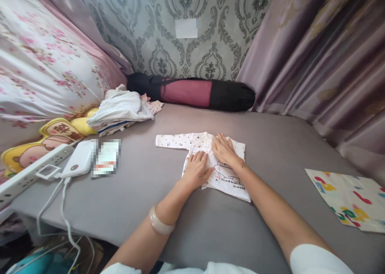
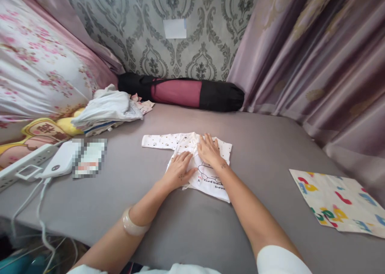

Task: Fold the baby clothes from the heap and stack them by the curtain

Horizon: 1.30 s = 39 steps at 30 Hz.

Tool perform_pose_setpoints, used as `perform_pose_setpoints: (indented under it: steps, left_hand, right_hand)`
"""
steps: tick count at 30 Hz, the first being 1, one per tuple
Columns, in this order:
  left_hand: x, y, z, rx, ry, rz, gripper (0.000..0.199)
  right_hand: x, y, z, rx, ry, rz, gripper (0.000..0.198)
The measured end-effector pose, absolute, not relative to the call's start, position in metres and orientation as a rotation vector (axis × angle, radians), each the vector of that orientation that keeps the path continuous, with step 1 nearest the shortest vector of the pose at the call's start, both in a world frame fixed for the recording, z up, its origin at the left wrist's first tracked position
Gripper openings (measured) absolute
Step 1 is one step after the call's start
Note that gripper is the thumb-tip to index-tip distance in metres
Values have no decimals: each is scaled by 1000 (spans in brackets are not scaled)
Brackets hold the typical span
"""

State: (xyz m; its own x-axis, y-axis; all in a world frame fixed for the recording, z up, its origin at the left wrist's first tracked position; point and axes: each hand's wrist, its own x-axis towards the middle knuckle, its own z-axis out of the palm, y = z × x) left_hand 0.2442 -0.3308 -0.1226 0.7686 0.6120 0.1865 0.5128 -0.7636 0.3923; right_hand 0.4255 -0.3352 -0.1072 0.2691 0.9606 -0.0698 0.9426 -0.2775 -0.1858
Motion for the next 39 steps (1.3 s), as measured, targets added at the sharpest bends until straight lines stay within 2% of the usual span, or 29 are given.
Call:
perform_pose_setpoints:
  steps: [6, 12, 18, 27, 34, 39]
  left_hand:
    - [239, -321, -120, 2555, 951, 613, 28]
    - [233, -308, -117, 2358, 1140, 768, 22]
    - [211, -262, -119, 2116, 1512, 911, 25]
    - [175, -224, -121, 1808, 2197, 888, 43]
    - [178, -221, -118, 1726, 2337, 664, 47]
    - [181, -208, -116, 1631, 2311, 619, 35]
  right_hand:
    - [394, -299, -109, -2277, -1986, 273, 60]
    - [385, -288, -121, -2341, -1907, 247, 63]
    - [383, -290, -125, -2336, -1889, 216, 64]
    - [375, -288, -112, -2218, -1923, 174, 58]
    - [359, -283, -122, -2193, -1912, 311, 66]
    - [358, -282, -131, -2225, -1899, 274, 66]
